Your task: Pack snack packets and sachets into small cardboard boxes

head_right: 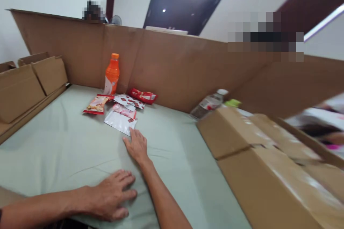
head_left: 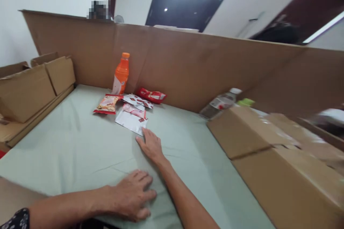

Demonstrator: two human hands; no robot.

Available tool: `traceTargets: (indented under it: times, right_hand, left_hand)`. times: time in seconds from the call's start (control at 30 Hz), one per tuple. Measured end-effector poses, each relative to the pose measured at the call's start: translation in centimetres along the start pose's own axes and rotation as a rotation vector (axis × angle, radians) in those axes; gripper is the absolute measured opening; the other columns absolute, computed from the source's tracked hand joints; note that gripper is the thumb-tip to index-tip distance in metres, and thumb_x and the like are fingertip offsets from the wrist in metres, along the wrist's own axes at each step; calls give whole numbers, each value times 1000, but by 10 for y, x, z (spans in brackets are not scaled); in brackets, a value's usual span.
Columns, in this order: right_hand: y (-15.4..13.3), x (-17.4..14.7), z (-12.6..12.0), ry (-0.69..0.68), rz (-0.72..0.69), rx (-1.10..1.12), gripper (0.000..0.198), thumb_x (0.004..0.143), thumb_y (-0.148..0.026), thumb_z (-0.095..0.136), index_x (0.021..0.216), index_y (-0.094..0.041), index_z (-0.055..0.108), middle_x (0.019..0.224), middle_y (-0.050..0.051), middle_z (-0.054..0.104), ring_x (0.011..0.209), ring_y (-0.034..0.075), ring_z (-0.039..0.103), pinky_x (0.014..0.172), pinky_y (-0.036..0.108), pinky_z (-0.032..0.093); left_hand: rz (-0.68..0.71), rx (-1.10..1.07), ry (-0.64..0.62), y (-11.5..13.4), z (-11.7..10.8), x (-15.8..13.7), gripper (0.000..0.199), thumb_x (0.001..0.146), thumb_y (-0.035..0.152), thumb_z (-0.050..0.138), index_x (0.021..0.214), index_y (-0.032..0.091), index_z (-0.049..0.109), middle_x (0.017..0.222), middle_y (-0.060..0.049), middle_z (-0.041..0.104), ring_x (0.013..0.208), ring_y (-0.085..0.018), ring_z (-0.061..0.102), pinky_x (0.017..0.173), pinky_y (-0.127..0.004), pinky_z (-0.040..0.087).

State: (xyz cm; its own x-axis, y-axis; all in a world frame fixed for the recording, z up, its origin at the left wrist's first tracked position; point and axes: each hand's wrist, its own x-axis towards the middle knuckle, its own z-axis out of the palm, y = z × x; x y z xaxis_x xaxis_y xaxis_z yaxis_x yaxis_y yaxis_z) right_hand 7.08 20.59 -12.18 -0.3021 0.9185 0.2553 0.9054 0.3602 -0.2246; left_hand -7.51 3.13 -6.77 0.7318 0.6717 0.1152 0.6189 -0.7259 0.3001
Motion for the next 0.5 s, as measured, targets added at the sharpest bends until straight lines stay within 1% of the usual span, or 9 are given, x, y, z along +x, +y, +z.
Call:
traceTargets:
  times: [0.07,0.1,0.2,0.27,0.33,0.37,0.43,0.47,0.5]
  right_hand:
    - [-13,4,10,7,-18,22,50,102,-38,49,146,-18,59,146,21,61,137,34,54,109,49,43]
    - [-15,4,12,11,-25,37,49,102,-36,48,145,-17,60,146,22,61,137,35,54,109,51,43]
    - [-10,-2,14,23,-44,101,47,102,-35,46,142,-17,63,146,21,61,136,34,55,108,50,44]
    - [-5,-4,14,34,-45,147,47,100,-36,47,139,-17,65,145,19,62,135,34,56,107,49,44]
    - [-2,-3,14,44,-36,182,49,98,-39,49,139,-17,65,144,19,64,134,34,58,107,49,45]
    - [-1,-2,14,52,-28,207,51,96,-40,50,140,-17,64,143,19,65,133,34,58,107,50,45]
    - [-1,1,13,69,-6,280,57,94,-42,52,144,-16,60,141,19,66,131,35,60,106,51,45]
    - [-1,2,13,76,6,322,59,94,-43,52,146,-16,59,139,19,68,129,35,61,106,52,45]
    - [-2,4,12,80,18,362,60,93,-44,52,146,-16,58,138,18,69,128,35,62,106,52,45]
  left_hand:
    - [7,31,38,-9,-15,-22,52,83,51,81,127,27,70,150,-10,63,139,-28,59,118,-37,46]
    - [-30,59,77,-18,-25,-37,54,83,51,81,130,27,69,153,-10,60,141,-28,57,117,-36,47]
    - [-283,201,262,-61,-69,-88,54,93,37,70,143,21,60,162,-19,48,148,-33,49,114,-45,50]
    - [-485,327,422,-95,-112,-122,47,101,27,54,147,15,55,164,-24,41,151,-37,44,116,-57,47]
    - [-638,463,575,-123,-164,-153,48,103,31,50,146,11,53,168,-26,32,156,-43,32,121,-68,35]
    - [-700,527,637,-133,-191,-167,53,102,34,52,148,7,51,170,-28,26,159,-47,25,122,-72,28]
    - [-834,688,752,-145,-241,-190,68,99,45,56,150,0,46,171,-30,23,158,-52,20,120,-77,21]
    - [-861,723,784,-148,-262,-200,76,98,49,55,149,-6,44,169,-32,24,156,-57,18,116,-82,17]
    - [-878,740,795,-150,-280,-208,79,99,54,51,146,-9,44,166,-32,31,155,-58,19,110,-83,16]
